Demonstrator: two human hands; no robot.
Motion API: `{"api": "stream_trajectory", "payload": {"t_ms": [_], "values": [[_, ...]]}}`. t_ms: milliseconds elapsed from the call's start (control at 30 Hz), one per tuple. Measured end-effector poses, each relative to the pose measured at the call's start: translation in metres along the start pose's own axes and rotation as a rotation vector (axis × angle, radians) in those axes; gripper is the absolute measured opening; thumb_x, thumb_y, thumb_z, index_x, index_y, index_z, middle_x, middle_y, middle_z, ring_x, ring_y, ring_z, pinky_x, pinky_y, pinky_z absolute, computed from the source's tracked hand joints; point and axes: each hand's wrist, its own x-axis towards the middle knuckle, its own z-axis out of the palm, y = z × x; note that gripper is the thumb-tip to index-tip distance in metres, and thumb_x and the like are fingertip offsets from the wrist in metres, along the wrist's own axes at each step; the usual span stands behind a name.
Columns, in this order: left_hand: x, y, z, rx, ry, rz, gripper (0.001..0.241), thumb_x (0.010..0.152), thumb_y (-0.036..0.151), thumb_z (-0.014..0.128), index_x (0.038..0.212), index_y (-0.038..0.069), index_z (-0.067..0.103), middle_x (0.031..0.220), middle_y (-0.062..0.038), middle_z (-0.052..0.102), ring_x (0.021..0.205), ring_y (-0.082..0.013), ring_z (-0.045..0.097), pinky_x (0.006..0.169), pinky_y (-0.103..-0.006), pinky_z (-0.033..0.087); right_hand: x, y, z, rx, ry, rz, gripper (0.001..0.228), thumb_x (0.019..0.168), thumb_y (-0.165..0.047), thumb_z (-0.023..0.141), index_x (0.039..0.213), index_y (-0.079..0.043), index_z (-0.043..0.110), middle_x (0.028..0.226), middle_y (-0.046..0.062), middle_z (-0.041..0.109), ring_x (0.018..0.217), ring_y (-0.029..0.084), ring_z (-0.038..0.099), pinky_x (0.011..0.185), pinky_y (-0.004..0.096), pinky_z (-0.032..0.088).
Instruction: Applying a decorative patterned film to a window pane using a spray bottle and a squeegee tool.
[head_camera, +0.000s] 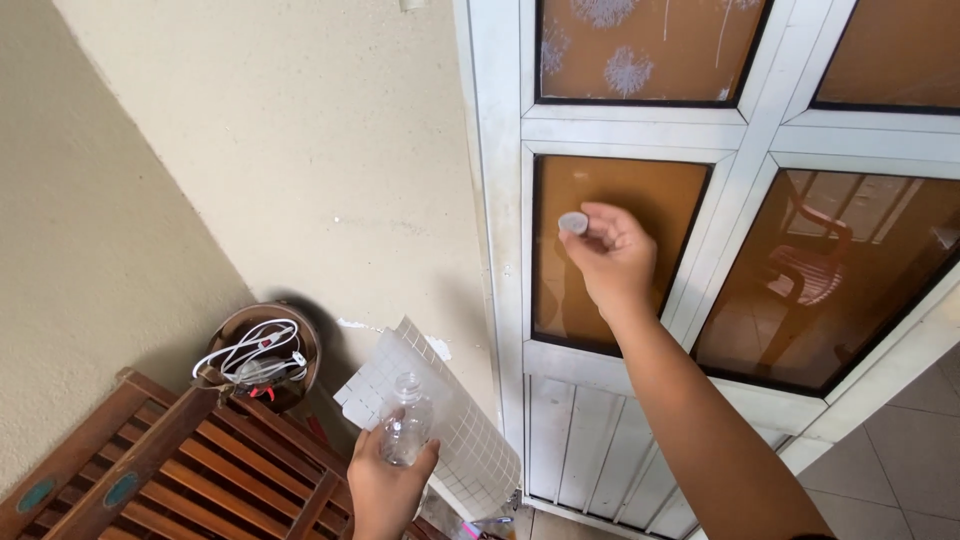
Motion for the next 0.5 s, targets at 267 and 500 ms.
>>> {"api": "stream_trajectory", "payload": {"t_ms": [267, 500], "values": [[0.008, -0.027, 0.003, 0.037, 0.061, 0.012, 0.074, 0.058, 0.039, 0.091, 0.129, 0.027, 0.074, 0.106, -0.002, 0.069, 0.102, -0.0231, 0.073, 0.09, -0.0417, 0.059, 0.03, -0.024, 0.035, 0.005, 0.155, -0.02, 0.026, 0.078, -0.006, 0.086, 0.097, -0.009, 0.068, 0.091, 0.006, 0.079, 0.081, 0.01, 0.074, 0.076, 0.019, 0.062], [0.011, -0.03, 0.007, 0.041, 0.129, -0.023, 0.072, 0.052, 0.037, 0.095, 0.122, 0.032, 0.078, 0.103, -0.001, 0.07, 0.095, -0.0227, 0.073, 0.088, -0.0406, 0.059, 0.036, -0.032, 0.054, -0.059, 0.206, -0.037, 0.025, 0.077, -0.011, 0.087, 0.095, -0.007, 0.071, 0.083, 0.002, 0.076, 0.076, 0.008, 0.071, 0.072, 0.019, 0.062]]}}
